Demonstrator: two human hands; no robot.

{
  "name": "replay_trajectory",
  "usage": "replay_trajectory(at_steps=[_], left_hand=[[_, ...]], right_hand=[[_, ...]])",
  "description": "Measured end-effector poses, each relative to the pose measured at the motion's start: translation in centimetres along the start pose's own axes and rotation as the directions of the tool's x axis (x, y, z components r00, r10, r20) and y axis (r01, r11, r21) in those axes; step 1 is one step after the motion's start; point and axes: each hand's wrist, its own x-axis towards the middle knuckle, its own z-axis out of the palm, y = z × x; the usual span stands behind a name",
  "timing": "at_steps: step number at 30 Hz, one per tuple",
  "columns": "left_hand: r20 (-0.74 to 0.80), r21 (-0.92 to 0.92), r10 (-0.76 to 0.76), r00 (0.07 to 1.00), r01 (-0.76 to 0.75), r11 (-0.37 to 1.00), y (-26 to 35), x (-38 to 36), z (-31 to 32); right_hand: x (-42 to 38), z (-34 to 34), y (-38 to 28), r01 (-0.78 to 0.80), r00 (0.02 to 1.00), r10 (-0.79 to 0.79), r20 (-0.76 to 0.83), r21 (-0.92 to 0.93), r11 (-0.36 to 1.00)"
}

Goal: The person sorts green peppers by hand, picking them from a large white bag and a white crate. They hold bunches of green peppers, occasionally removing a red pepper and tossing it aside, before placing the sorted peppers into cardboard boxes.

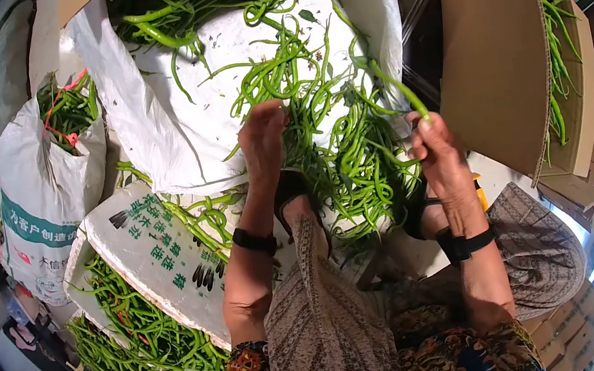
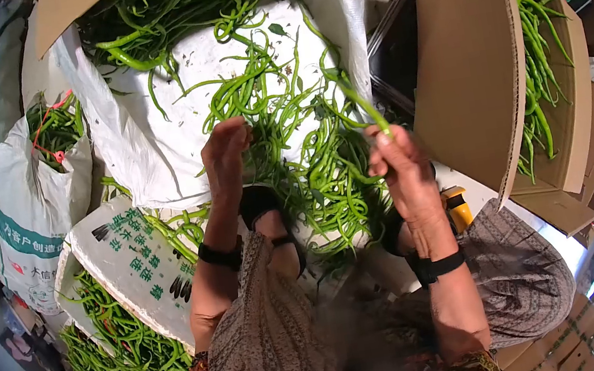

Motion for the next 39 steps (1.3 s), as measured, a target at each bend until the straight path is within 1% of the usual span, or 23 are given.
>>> replay_trajectory(at_steps=[1,2,5,7,8,9,11,12,15,19,20,23,24,27,28,29,31,32,33,35,37,38,39], left_hand=[[0.031,0.039,-0.016,0.999,0.015,0.999,-0.5,-0.4,-0.2],[0.064,0.076,-0.038,0.997,0.033,0.997,-1.0,-1.1,-0.1],[0.153,0.188,-0.114,0.982,0.084,0.979,-1.6,-3.5,1.0],[0.212,0.261,-0.152,0.965,0.095,0.961,-1.9,-4.3,2.0],[0.271,0.424,-0.007,0.963,-0.113,0.899,-3.1,-4.8,2.4],[0.313,0.439,0.038,0.949,-0.180,0.880,-3.1,-5.4,3.1],[0.399,0.455,0.127,0.908,-0.316,0.833,-2.9,-6.4,4.2],[0.472,0.499,0.182,0.863,-0.432,0.752,-3.9,-6.4,4.3],[0.514,0.567,0.182,0.838,-0.491,0.661,-5.3,-6.3,5.4],[0.459,0.486,0.296,0.838,-0.516,0.705,-4.0,-6.8,6.5],[0.534,0.513,0.388,0.751,-0.653,0.557,-4.6,-6.7,6.5],[0.682,0.539,0.312,0.661,-0.743,0.397,-5.7,-7.2,6.7],[0.680,0.570,0.290,0.673,-0.734,0.368,-5.8,-7.2,6.8],[0.698,0.509,0.286,0.656,-0.736,0.447,-5.4,-7.0,7.1],[0.658,0.453,0.334,0.674,-0.710,0.540,-3.9,-7.1,7.2],[0.660,0.392,0.366,0.657,-0.716,0.578,-3.2,-7.3,7.3],[0.651,0.276,0.427,0.628,-0.720,0.637,-1.9,-7.5,7.0],[0.654,0.244,0.464,0.597,-0.747,0.618,-1.2,-7.7,6.9],[0.669,0.204,0.509,0.541,-0.793,0.574,-0.6,-7.9,6.7],[0.706,0.118,0.519,0.481,-0.803,0.585,1.3,-8.5,6.6],[0.726,0.060,0.479,0.493,-0.740,0.670,1.4,-9.2,6.7],[0.721,0.059,0.475,0.504,-0.728,0.683,1.5,-9.1,6.6],[0.717,0.059,0.470,0.516,-0.716,0.696,1.8,-9.0,6.5]], right_hand=[[-0.5,0.2,-0.6,0.000,0.997,0.003,-0.072,0.042,0.999],[-0.6,-0.5,-0.2,0.038,0.997,-0.034,-0.066,0.048,0.998],[-2.2,-1.0,0.1,-0.047,0.978,0.046,-0.206,0.000,0.999],[-3.2,-3.5,1.2,-0.148,0.980,0.159,-0.118,0.095,0.984],[-3.7,-4.7,2.0,-0.201,0.974,0.212,-0.081,0.128,0.971],[-4.3,-4.4,1.8,-0.251,0.964,0.261,-0.044,0.158,0.955],[-5.6,-3.2,1.9,-0.319,0.930,0.347,-0.125,0.197,0.927],[-6.0,-2.7,2.3,-0.316,0.929,0.346,-0.131,0.201,0.927],[-6.4,-2.7,4.0,-0.323,0.929,0.347,-0.130,0.174,0.930],[-5.8,-2.8,6.1,-0.339,0.898,0.382,-0.220,0.207,0.918],[-5.5,-2.8,6.3,-0.339,0.892,0.387,-0.234,0.220,0.915],[-5.0,-3.1,6.7,-0.324,0.906,0.375,-0.198,0.249,0.913],[-5.0,-3.1,6.6,-0.340,0.906,0.386,-0.176,0.243,0.909],[-4.5,-2.9,6.2,-0.368,0.912,0.397,-0.106,0.217,0.904],[-4.5,-3.1,6.1,-0.367,0.917,0.390,-0.088,0.204,0.908],[-4.5,-3.3,6.0,-0.366,0.920,0.385,-0.071,0.192,0.911],[-4.4,-3.3,5.6,-0.338,0.921,0.362,-0.141,0.171,0.926],[-4.2,-3.3,5.5,-0.326,0.921,0.351,-0.170,0.159,0.932],[-3.9,-3.2,5.5,-0.336,0.913,0.353,-0.207,0.112,0.935],[-3.5,-3.4,5.6,-0.418,0.903,0.421,-0.086,0.057,0.907],[-3.8,-1.8,5.6,-0.471,0.870,0.484,-0.090,0.137,0.872],[-3.9,-0.7,5.5,-0.463,0.850,0.497,-0.175,0.205,0.863],[-3.6,-1.4,6.2,-0.471,0.853,0.508,-0.121,0.244,0.848]])
